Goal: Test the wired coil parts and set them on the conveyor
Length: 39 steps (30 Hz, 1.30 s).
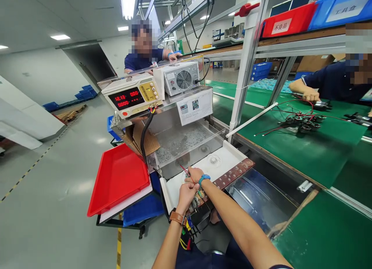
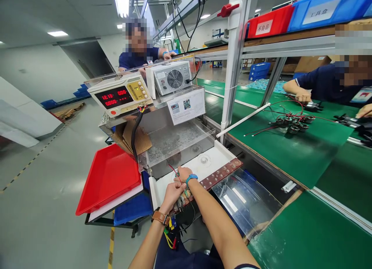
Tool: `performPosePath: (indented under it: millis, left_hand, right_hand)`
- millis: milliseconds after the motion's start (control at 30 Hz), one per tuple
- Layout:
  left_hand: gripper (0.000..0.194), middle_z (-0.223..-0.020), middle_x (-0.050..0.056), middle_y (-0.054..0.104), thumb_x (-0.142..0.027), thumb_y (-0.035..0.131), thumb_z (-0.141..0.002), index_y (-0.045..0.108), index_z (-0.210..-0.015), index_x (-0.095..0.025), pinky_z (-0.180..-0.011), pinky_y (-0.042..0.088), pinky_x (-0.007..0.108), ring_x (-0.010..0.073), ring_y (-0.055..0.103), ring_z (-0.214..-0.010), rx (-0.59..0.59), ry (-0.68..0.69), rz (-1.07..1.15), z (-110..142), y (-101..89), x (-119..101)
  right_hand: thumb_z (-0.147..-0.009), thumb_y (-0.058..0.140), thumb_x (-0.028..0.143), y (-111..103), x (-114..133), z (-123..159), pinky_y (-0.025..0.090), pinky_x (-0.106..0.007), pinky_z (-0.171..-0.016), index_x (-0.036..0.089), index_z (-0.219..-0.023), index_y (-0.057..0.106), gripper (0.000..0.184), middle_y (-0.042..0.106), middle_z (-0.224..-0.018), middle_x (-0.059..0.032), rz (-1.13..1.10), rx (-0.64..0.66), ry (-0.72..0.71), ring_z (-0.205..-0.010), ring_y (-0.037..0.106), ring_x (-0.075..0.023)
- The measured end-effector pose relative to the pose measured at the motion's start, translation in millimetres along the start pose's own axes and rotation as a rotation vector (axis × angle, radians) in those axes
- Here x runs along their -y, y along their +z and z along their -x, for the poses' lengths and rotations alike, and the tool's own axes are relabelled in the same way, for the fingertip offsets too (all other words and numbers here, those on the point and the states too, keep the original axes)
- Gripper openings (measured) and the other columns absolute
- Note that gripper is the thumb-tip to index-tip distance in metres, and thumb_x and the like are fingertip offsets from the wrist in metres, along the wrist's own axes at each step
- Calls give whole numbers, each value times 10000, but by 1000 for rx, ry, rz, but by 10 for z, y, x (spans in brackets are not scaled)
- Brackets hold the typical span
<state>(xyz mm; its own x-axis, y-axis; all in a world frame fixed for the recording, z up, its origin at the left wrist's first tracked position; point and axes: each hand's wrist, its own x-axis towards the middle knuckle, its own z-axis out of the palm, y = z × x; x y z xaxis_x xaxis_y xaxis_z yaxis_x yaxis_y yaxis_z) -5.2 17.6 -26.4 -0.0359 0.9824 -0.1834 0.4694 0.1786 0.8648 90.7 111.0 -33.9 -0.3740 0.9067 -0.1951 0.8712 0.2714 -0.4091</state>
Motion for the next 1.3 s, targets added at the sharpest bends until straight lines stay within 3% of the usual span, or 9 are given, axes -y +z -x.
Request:
performPosePath:
  millis: [700, 1300]
  left_hand:
    - [497, -491, -39, 428, -665, 549, -668, 507, -508, -196, -520, 243, 254, 105, 339, -495, 16, -24, 49, 15, 14, -27]
    - [423, -485, -51, 407, -559, 608, -680, 525, -500, -185, -524, 213, 254, 104, 328, -509, -7, -1, 7, 4, -1, -23]
  right_hand:
    - [-755, 682, 513, 98, -41, -54, 396, -271, -649, 176, -1054, 588, 460, 710, -936, -98, -16, -42, -3, -847, 666, -235]
    - [-735, 698, 485, 143, -28, -78, 406, -290, -686, 171, -1058, 591, 462, 714, -973, -124, -32, -58, 3, -887, 670, -261]
